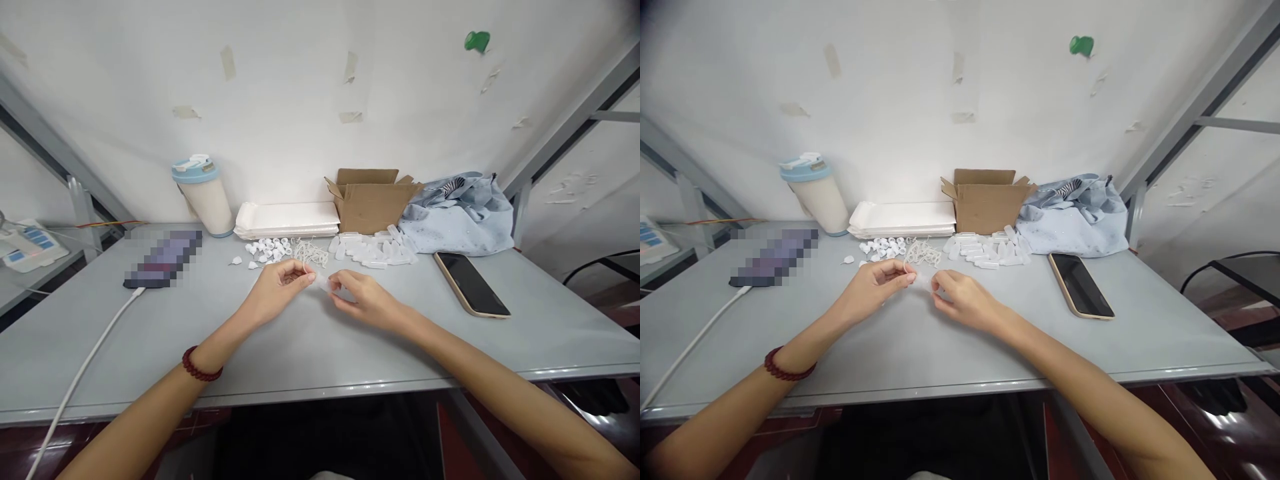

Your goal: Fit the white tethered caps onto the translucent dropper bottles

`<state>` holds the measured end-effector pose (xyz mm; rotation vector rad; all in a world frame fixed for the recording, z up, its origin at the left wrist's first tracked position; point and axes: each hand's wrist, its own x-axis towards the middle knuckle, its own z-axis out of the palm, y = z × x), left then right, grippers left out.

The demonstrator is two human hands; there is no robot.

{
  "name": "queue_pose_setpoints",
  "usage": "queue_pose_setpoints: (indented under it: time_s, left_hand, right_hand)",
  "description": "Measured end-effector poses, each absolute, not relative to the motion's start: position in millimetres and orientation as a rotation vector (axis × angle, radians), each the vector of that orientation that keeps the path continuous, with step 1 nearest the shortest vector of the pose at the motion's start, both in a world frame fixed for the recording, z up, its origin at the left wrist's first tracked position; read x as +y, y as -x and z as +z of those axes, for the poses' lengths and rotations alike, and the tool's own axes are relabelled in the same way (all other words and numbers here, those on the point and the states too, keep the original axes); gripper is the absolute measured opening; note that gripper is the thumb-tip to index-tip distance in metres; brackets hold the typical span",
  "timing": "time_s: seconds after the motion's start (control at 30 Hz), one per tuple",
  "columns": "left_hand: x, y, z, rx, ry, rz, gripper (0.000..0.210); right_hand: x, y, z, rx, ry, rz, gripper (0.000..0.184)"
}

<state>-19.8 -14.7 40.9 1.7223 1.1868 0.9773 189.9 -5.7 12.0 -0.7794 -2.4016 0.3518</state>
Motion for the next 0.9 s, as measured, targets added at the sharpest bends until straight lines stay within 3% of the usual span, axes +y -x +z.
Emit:
queue_pose_setpoints:
  time_s: [0.5, 0.9]
  left_hand:
    - [-11.8, 20.2, 36.8, 1.163, -1.667, 0.948, 0.030]
    - [-17.2, 19.4, 41.9, 1.020, -1.800, 0.876, 0.023]
  right_hand:
    - [-5.9, -187.8, 5.7, -2.280, 0.700, 0.214, 0.007]
    - [-6.6, -185.3, 1.0, -2.249, 0.644, 0.191, 0.037]
